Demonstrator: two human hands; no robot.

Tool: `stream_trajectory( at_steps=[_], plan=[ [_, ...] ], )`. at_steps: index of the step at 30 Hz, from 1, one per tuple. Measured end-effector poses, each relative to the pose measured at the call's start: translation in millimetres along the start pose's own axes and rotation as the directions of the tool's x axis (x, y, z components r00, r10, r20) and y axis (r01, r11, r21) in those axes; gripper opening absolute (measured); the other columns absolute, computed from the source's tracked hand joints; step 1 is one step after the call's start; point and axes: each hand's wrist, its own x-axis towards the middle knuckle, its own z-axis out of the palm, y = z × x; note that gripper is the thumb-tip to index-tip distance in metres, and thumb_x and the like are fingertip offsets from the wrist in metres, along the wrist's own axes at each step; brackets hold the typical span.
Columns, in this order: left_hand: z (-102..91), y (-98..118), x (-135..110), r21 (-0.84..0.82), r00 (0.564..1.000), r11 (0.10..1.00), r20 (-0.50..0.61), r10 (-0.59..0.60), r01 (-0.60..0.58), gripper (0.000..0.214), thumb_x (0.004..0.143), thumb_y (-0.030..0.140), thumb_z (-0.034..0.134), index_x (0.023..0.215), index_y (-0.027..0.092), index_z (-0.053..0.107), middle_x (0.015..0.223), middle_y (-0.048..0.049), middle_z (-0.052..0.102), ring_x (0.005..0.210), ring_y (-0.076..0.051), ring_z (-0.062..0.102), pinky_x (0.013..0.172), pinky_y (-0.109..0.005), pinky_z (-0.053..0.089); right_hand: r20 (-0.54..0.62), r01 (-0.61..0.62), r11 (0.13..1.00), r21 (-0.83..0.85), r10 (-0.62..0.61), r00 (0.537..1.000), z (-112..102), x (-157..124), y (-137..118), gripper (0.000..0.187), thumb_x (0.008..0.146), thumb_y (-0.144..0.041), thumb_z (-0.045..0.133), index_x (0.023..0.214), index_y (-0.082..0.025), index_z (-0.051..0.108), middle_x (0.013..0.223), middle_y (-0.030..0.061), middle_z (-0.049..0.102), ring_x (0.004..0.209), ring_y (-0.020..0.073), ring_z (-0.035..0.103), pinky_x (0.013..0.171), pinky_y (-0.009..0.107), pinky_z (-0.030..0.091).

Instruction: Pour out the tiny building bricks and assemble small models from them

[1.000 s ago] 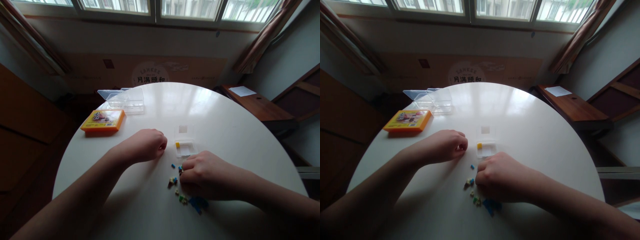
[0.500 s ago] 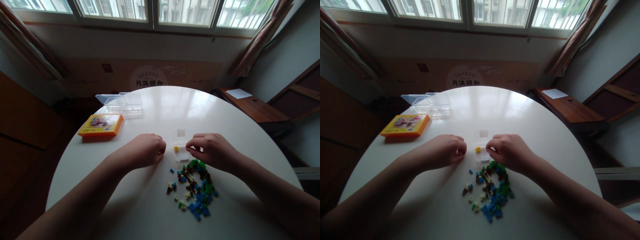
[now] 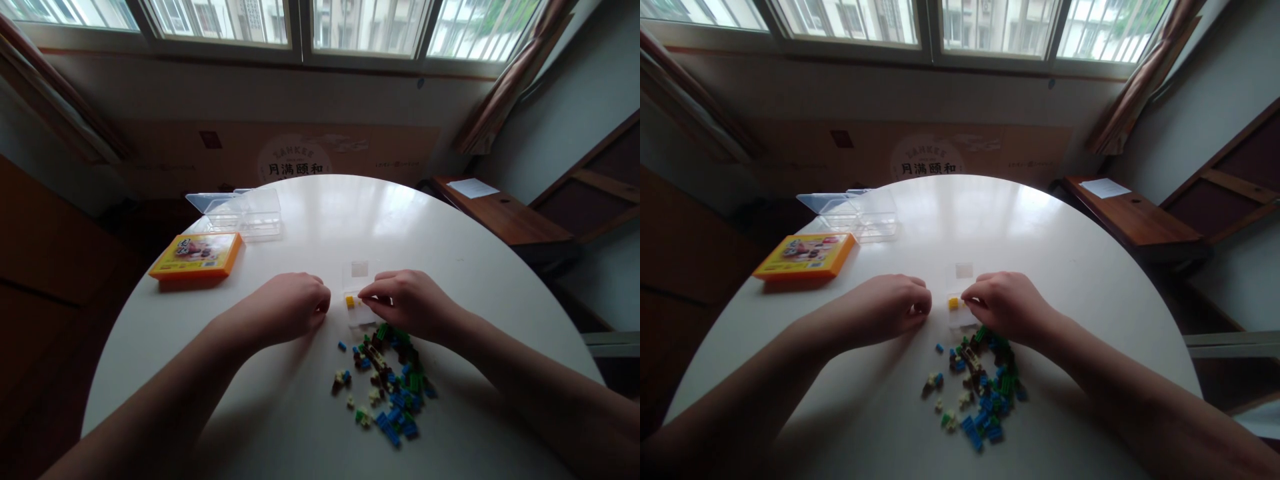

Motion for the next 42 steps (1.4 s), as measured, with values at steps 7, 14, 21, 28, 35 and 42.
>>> stream_trajectory(
  at_steps=[7, 14, 21, 28, 35, 42],
  plan=[
    [1.2, -0.7, -0.1, 0.007, 1.0, 1.0, -0.008, 0.006, -0.006, 0.013, 0.079, 0.017, 0.057, 0.071, 0.021, 0.067, 0.081, -0.001, 0.068, 0.069, -0.016, 0.058, 0.061, -0.026, 0.04, 0.008, -0.024, 0.999, 0.039, 0.024, 1.0, -3.6, -5.2, -1.0, 0.029, 0.079, -0.015, 0.059, 0.095, -0.03, 0.078, 0.084, -0.0043, 0.073, 0.063, 0.0095, 0.059, 0.06, 0.023, 0.039],
    [-0.2, -0.5, -0.2, 0.01, 1.0, 1.0, -0.008, 0.014, -0.014, 0.014, 0.079, 0.018, 0.056, 0.071, 0.021, 0.067, 0.081, -0.002, 0.068, 0.068, -0.016, 0.058, 0.06, -0.027, 0.04, 0.023, -0.004, 1.0, 0.009, 0.004, 1.0, 1.5, -4.5, -2.0, 0.032, 0.08, -0.016, 0.06, 0.1, -0.034, 0.077, 0.086, -0.0045, 0.073, 0.066, 0.0107, 0.061, 0.061, 0.024, 0.039],
    [-0.4, 0.2, -0.1, 0.008, 1.0, 1.0, -0.007, 0.01, -0.01, 0.014, 0.079, 0.017, 0.056, 0.07, 0.02, 0.067, 0.08, -0.0023, 0.068, 0.067, -0.016, 0.058, 0.06, -0.027, 0.04, 0.043, -0.013, 1.0, 0.002, 0.013, 0.999, 2.7, -3.6, -2.1, 0.03, 0.084, -0.019, 0.059, 0.103, -0.033, 0.077, 0.087, -0.0033, 0.073, 0.072, 0.0126, 0.065, 0.064, 0.025, 0.041],
    [-2.5, 2.1, -0.5, 0.006, 1.0, 1.0, 0.014, 0.0, 0.0, 0.015, 0.08, 0.017, 0.055, 0.071, 0.02, 0.067, 0.082, -0.003, 0.069, 0.069, -0.016, 0.059, 0.061, -0.026, 0.04, 0.048, -0.003, 1.0, -0.002, 0.003, 0.999, 4.2, -3.4, -4.0, 0.025, 0.086, -0.017, 0.057, 0.095, -0.029, 0.077, 0.086, -0.0014, 0.072, 0.073, 0.012, 0.064, 0.064, 0.023, 0.041],
    [-0.8, 0.1, -0.3, 0.001, 1.0, 1.0, 0.01, 0.004, -0.004, 0.014, 0.08, 0.019, 0.056, 0.072, 0.021, 0.068, 0.082, -0.0024, 0.069, 0.068, -0.016, 0.058, 0.06, -0.026, 0.04, 0.019, -0.022, 1.0, 0.019, 0.022, 1.0, 7.0, -4.3, -2.9, 0.028, 0.086, -0.017, 0.058, 0.104, -0.028, 0.076, 0.088, 0.0004, 0.072, 0.076, 0.0138, 0.065, 0.068, 0.024, 0.044],
    [-1.6, 0.8, -0.7, -0.01, 1.0, 1.0, 0.005, 0.005, -0.005, 0.014, 0.081, 0.019, 0.057, 0.072, 0.021, 0.068, 0.081, -0.0025, 0.068, 0.068, -0.016, 0.059, 0.06, -0.026, 0.041, 0.032, -0.019, 1.0, 0.018, 0.018, 0.999, 8.6, -2.2, -3.8, 0.026, 0.088, -0.018, 0.057, 0.103, -0.027, 0.076, 0.086, 0.0007, 0.071, 0.075, 0.0132, 0.064, 0.068, 0.024, 0.045]
  ],
)
